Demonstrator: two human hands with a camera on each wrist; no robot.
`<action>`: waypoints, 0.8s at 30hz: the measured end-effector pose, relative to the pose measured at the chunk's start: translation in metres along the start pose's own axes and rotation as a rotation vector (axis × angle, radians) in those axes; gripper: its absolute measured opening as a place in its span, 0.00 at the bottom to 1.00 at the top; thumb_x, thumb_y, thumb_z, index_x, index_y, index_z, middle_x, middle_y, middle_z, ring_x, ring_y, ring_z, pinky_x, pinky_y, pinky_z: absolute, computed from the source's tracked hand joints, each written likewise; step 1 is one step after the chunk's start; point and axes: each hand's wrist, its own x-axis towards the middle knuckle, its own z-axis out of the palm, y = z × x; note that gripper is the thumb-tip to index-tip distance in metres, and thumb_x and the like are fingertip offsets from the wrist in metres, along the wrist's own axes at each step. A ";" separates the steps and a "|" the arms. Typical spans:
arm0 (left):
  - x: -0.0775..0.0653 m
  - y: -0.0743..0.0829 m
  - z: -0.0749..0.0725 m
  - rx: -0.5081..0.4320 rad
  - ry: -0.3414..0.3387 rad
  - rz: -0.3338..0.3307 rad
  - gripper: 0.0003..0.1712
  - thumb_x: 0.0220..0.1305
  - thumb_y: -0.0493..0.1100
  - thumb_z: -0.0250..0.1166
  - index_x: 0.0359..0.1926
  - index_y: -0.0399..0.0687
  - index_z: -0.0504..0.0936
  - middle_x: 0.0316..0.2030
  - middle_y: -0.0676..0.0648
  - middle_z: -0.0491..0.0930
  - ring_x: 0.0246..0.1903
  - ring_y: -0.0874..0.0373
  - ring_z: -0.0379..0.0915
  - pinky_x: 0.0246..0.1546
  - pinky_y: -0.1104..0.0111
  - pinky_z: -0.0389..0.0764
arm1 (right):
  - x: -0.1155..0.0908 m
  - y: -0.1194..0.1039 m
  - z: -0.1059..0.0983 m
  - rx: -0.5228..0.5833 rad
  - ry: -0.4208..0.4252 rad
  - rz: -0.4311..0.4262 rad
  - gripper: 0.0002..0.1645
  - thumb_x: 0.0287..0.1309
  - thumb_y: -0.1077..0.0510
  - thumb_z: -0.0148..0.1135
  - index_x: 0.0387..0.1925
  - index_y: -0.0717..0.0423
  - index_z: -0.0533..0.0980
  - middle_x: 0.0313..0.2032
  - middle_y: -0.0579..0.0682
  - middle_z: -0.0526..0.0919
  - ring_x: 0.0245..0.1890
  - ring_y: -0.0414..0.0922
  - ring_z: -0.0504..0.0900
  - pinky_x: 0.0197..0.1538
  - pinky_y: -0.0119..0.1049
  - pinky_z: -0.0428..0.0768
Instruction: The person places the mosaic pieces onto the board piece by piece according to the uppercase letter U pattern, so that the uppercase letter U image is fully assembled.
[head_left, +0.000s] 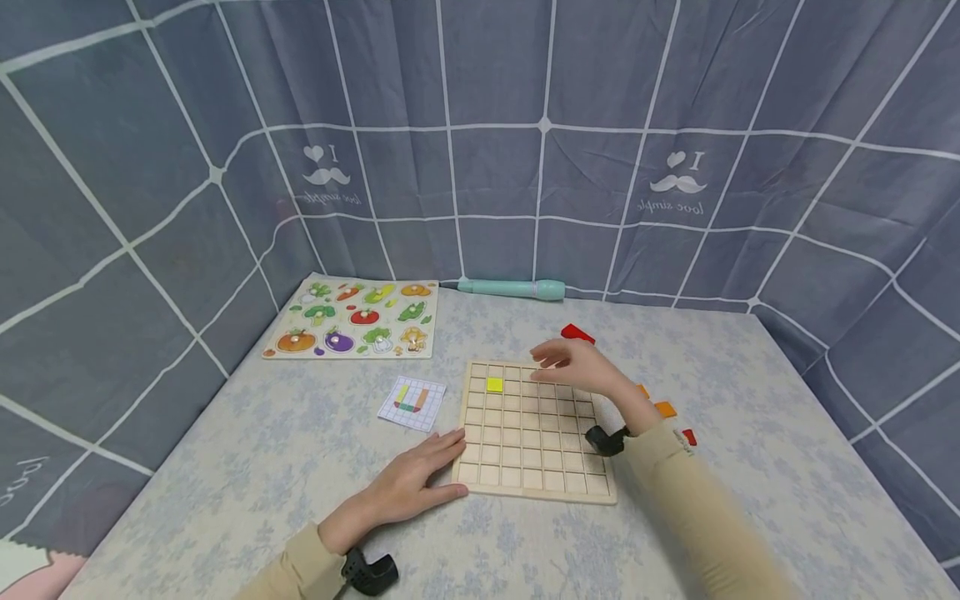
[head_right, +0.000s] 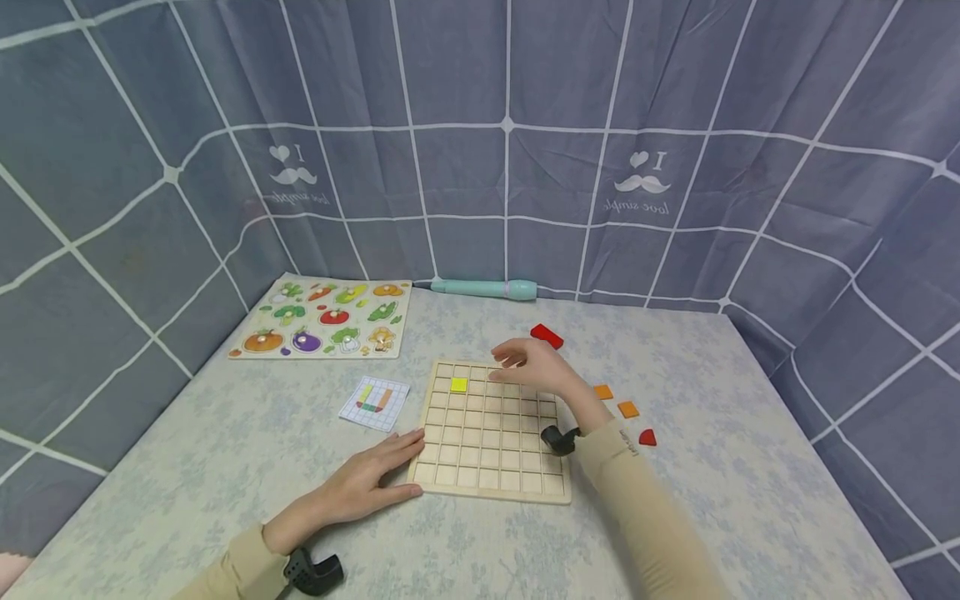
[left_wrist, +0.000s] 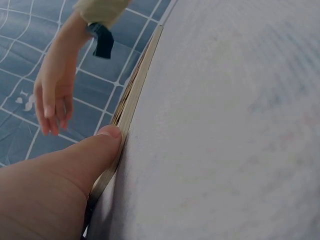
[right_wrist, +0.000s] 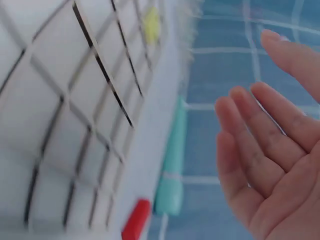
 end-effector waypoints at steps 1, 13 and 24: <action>0.000 0.000 0.000 0.005 0.006 0.007 0.40 0.62 0.60 0.61 0.64 0.35 0.68 0.67 0.44 0.61 0.66 0.51 0.56 0.68 0.61 0.56 | -0.008 0.003 -0.007 0.015 0.016 0.002 0.29 0.54 0.49 0.68 0.55 0.59 0.75 0.51 0.55 0.79 0.47 0.50 0.79 0.51 0.45 0.79; 0.001 0.000 -0.001 -0.005 -0.006 0.006 0.40 0.62 0.61 0.60 0.65 0.36 0.67 0.68 0.45 0.60 0.67 0.52 0.55 0.69 0.61 0.55 | -0.083 0.063 -0.039 0.108 0.171 0.198 0.30 0.56 0.48 0.66 0.55 0.62 0.75 0.51 0.59 0.79 0.49 0.54 0.78 0.49 0.47 0.80; -0.001 0.002 -0.002 -0.013 -0.018 -0.014 0.41 0.62 0.61 0.60 0.65 0.36 0.67 0.68 0.45 0.60 0.67 0.52 0.54 0.69 0.61 0.55 | -0.097 0.099 -0.035 0.103 0.142 0.272 0.26 0.55 0.51 0.67 0.51 0.63 0.77 0.48 0.59 0.80 0.48 0.56 0.77 0.50 0.50 0.79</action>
